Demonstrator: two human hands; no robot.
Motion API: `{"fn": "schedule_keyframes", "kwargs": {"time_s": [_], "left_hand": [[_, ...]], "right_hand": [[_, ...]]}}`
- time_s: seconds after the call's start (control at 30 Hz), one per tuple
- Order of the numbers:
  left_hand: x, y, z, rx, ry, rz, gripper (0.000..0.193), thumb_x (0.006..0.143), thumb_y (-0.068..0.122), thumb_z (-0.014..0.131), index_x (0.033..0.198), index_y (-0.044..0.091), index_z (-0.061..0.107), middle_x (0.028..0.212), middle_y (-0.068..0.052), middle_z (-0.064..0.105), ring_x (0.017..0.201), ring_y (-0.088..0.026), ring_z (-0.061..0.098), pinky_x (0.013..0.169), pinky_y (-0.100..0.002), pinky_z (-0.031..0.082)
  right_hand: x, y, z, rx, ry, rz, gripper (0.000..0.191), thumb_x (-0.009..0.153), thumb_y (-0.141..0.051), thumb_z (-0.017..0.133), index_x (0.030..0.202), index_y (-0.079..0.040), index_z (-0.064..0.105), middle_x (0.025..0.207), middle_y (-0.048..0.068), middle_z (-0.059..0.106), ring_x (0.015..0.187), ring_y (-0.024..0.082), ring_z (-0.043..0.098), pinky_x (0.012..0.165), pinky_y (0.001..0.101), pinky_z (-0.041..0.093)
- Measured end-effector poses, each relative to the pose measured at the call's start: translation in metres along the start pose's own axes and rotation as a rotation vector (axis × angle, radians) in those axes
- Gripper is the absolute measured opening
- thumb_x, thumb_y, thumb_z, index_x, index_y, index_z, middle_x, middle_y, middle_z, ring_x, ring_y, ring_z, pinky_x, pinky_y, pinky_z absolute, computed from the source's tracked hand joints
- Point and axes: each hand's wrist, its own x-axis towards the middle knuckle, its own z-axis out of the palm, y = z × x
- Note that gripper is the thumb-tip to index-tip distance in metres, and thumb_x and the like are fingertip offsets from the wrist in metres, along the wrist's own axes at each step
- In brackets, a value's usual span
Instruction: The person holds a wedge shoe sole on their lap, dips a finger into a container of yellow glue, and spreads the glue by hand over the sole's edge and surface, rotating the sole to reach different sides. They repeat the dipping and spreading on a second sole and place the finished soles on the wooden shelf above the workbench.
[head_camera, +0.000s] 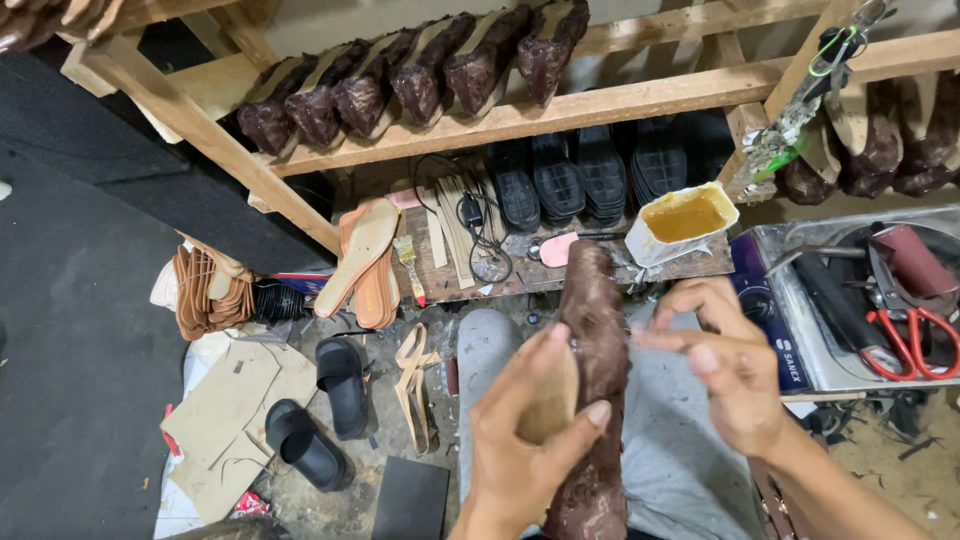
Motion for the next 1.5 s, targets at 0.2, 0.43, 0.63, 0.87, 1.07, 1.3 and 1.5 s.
{"fn": "schedule_keyframes", "kwargs": {"time_s": [0.2, 0.43, 0.63, 0.87, 1.07, 1.3, 1.5], "left_hand": [[-0.004, -0.038, 0.000, -1.040, 0.039, -0.584, 0.086, 0.082, 0.027, 0.083, 0.153, 0.002, 0.042, 0.142, -0.021, 0.060, 0.125, -0.032, 0.058, 0.107, -0.043, 0.047], [-0.040, -0.080, 0.008, -1.299, 0.102, -0.881, 0.085, 0.085, 0.054, 0.065, 0.157, 0.018, 0.037, 0.156, -0.008, 0.050, 0.138, -0.025, 0.052, 0.111, -0.043, 0.043], [-0.034, -0.085, 0.012, -1.393, 0.024, -0.792, 0.081, 0.089, 0.053, 0.063, 0.154, 0.011, 0.038, 0.144, -0.015, 0.055, 0.123, -0.031, 0.059, 0.103, -0.046, 0.049], [0.004, -0.054, 0.016, -1.283, 0.033, -0.601, 0.085, 0.086, 0.034, 0.076, 0.154, 0.001, 0.037, 0.138, -0.017, 0.061, 0.118, -0.028, 0.067, 0.102, -0.042, 0.056], [0.016, -0.041, 0.018, -1.295, -0.044, -0.510, 0.091, 0.085, 0.031, 0.080, 0.157, 0.002, 0.031, 0.139, -0.017, 0.059, 0.120, -0.027, 0.065, 0.103, -0.042, 0.055], [0.020, -0.024, 0.014, -1.241, -0.076, -0.428, 0.095, 0.086, 0.032, 0.079, 0.158, -0.002, 0.029, 0.144, -0.019, 0.056, 0.125, -0.025, 0.062, 0.106, -0.040, 0.052], [0.018, -0.016, 0.007, -1.152, -0.085, -0.424, 0.093, 0.086, 0.032, 0.076, 0.158, -0.004, 0.031, 0.145, -0.019, 0.056, 0.127, -0.024, 0.061, 0.108, -0.037, 0.051]], "right_hand": [[0.050, 0.053, -0.045, -0.552, 0.149, 0.143, 0.029, 0.103, -0.017, 0.053, 0.119, -0.002, 0.073, 0.092, 0.012, 0.060, 0.091, 0.027, 0.054, 0.088, 0.0432, 0.044], [0.089, 0.118, -0.055, -1.233, -0.187, 0.173, 0.053, 0.077, -0.004, 0.062, 0.128, -0.018, 0.072, 0.125, 0.016, 0.058, 0.119, 0.037, 0.049, 0.094, 0.0486, 0.040], [0.102, 0.124, -0.049, -1.528, -0.365, 0.235, 0.033, 0.080, -0.015, 0.066, 0.105, -0.032, 0.080, 0.118, 0.010, 0.060, 0.117, 0.035, 0.049, 0.099, 0.0520, 0.033], [0.082, 0.080, -0.049, -0.983, -0.161, 0.237, 0.028, 0.081, -0.001, 0.059, 0.095, -0.015, 0.079, 0.098, 0.010, 0.064, 0.111, 0.030, 0.053, 0.101, 0.0463, 0.038], [0.022, -0.009, 0.000, -0.414, -0.068, -0.150, 0.045, 0.098, -0.033, 0.047, 0.125, -0.006, 0.071, 0.130, 0.013, 0.060, 0.127, 0.028, 0.046, 0.112, 0.0434, 0.038], [0.010, -0.046, 0.030, -0.418, -0.135, -0.171, 0.065, 0.108, -0.053, 0.028, 0.135, -0.009, 0.068, 0.152, 0.021, 0.050, 0.147, 0.038, 0.033, 0.124, 0.0532, 0.020], [0.015, -0.049, 0.025, -0.741, -0.020, -0.381, 0.055, 0.108, -0.051, 0.030, 0.124, -0.021, 0.074, 0.136, 0.010, 0.057, 0.134, 0.033, 0.037, 0.118, 0.0515, 0.024]]}}
